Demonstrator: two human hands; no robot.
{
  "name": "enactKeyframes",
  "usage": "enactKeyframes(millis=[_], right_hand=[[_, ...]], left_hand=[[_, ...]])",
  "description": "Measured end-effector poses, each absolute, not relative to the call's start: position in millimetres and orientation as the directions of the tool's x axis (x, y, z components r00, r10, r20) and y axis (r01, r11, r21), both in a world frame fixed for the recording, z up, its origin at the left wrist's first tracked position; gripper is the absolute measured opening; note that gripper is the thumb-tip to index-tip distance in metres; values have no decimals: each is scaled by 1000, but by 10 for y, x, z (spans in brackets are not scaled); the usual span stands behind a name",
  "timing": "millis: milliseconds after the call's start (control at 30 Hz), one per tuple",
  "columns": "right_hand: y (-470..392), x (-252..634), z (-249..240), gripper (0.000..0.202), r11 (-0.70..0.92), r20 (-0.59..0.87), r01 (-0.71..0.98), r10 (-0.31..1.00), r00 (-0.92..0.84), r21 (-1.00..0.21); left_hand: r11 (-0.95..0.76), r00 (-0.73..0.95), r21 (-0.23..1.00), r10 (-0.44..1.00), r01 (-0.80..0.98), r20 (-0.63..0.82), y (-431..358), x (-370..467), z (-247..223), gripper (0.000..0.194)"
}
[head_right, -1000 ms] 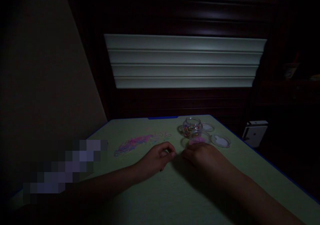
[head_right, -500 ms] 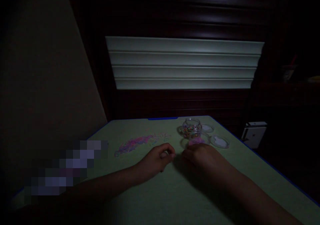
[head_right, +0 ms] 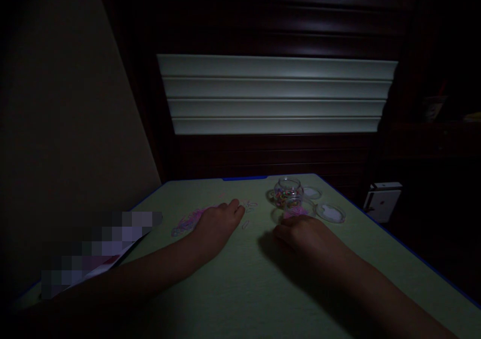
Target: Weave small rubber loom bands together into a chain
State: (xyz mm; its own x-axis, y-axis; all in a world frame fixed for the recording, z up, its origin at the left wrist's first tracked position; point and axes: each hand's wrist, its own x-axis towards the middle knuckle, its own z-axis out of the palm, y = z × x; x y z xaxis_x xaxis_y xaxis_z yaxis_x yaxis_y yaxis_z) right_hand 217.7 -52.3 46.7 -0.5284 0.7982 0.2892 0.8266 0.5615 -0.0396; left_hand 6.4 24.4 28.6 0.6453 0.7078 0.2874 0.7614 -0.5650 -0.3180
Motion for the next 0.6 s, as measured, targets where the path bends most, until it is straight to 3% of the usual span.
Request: enactKeyframes(millis=[200,600], right_hand=[[-506,2166,460,20,566,299,823,795,-528,-49],[-495,2188,448,16,571,271,819,798,-537,-59]], left_hand=[[-444,568,-415,785,795,247,262,76,248,28],[-467,563,-425,816,776,132,335,98,191,29]])
